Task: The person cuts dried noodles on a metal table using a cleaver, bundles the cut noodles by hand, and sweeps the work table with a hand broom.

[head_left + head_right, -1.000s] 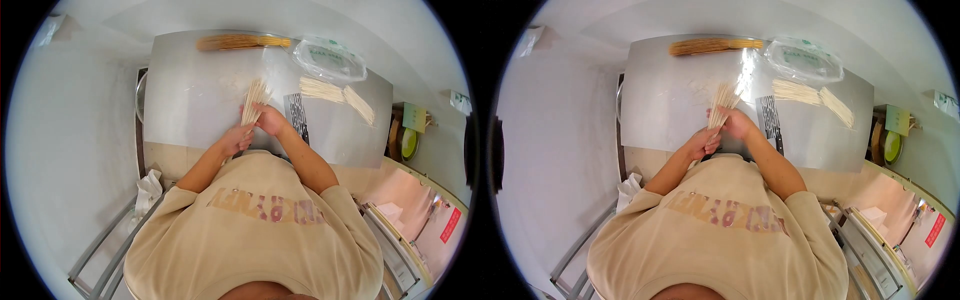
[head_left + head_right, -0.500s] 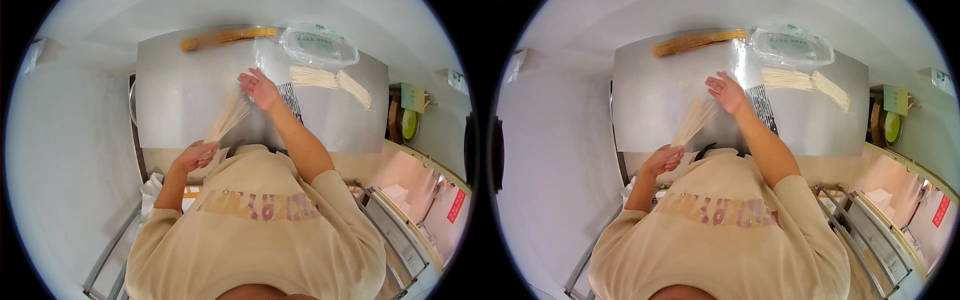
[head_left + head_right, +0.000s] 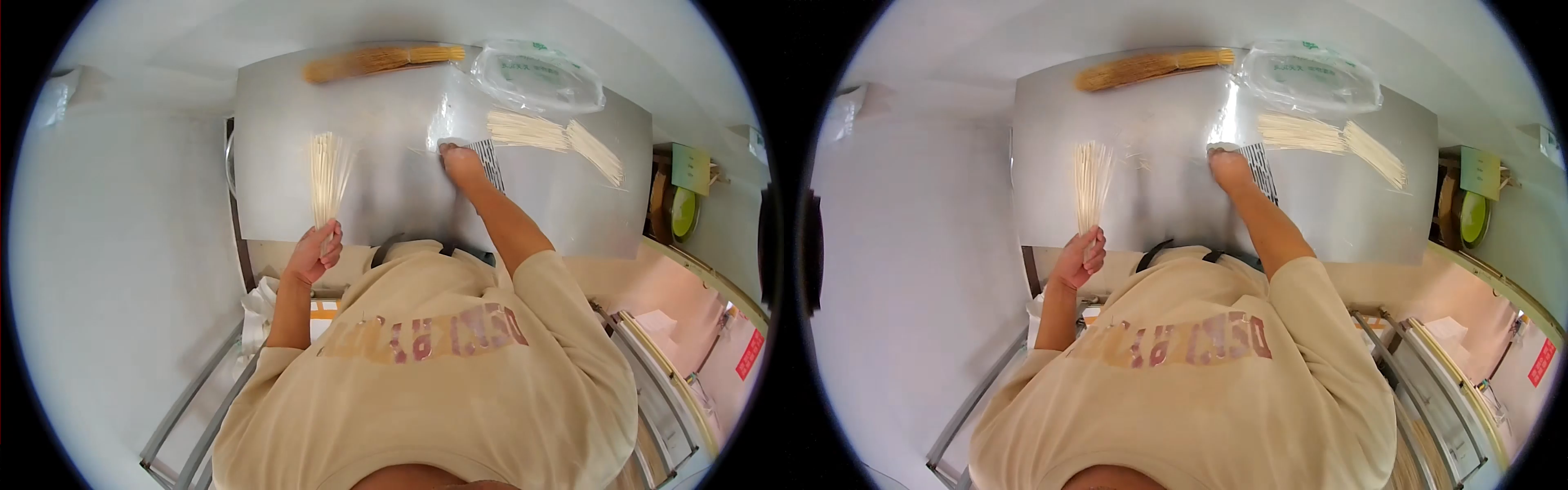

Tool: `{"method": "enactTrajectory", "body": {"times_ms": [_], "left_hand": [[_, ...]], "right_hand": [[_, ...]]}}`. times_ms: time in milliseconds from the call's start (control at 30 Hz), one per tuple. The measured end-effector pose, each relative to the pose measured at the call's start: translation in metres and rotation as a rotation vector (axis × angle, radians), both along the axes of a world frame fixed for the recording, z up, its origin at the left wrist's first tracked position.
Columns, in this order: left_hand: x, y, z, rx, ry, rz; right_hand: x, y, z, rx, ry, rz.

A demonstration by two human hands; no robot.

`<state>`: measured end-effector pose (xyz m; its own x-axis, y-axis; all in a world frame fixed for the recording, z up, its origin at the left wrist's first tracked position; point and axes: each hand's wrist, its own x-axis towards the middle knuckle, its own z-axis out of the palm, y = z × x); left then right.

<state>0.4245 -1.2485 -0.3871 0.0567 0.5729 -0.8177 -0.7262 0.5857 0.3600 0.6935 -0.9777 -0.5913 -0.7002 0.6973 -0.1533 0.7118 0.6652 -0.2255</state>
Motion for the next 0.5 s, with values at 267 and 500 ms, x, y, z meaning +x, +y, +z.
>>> {"method": "enactTrajectory", "body": {"times_ms": [267, 500], "left_hand": [[0.01, 0.018, -0.026, 0.062, 0.001, 0.041], [0.052, 0.081, -0.104, 0.001, 0.056, -0.115]], "right_hand": [[-0.036, 0.009, 0.0, -0.799, 0.215, -0.281], [-0.029, -0.051, 0.064, -1.838, 0.807, -0.78]]}}
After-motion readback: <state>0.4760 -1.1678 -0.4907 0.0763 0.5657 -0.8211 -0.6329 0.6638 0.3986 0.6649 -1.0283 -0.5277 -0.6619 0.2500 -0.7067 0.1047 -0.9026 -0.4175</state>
